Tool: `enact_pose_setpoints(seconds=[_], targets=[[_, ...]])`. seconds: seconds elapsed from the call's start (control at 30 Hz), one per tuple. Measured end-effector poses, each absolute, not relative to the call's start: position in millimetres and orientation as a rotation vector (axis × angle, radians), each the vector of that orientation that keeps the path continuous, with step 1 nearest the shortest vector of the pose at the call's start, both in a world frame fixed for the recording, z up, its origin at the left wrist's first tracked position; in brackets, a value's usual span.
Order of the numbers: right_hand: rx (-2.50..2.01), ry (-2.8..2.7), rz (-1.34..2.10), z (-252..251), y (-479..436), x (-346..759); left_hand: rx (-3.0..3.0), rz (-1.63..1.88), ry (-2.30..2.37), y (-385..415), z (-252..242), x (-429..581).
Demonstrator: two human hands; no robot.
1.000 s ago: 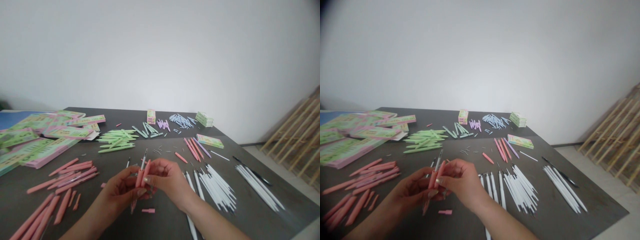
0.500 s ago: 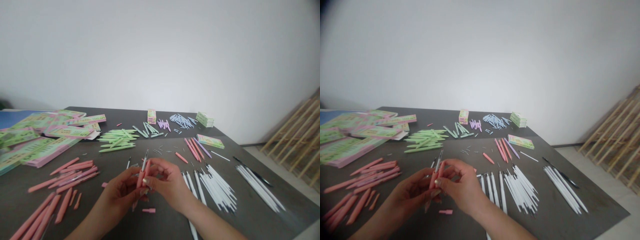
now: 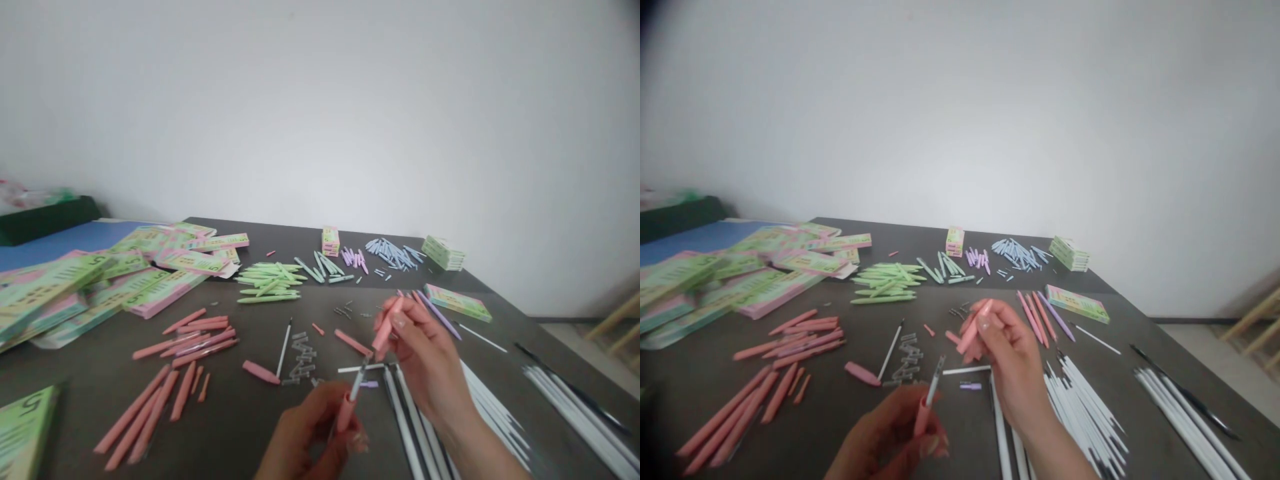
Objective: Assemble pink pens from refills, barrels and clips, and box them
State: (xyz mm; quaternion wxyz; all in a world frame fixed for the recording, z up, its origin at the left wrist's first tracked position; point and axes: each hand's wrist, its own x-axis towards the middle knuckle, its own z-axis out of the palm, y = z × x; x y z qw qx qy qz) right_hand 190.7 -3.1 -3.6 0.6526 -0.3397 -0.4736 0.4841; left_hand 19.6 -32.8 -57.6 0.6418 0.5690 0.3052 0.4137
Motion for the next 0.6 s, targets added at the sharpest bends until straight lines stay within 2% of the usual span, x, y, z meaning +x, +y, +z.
enact_pose_setpoints(seconds=[0.23,0.6], targets=[[-0.86,-1.167,1.235,-19,2,181,1.157,1.031,0.665,-26,-56,19],[-0.781,-0.994,1.075,-7,2,190,1.24,0.962,0.68,-18,-63,19]])
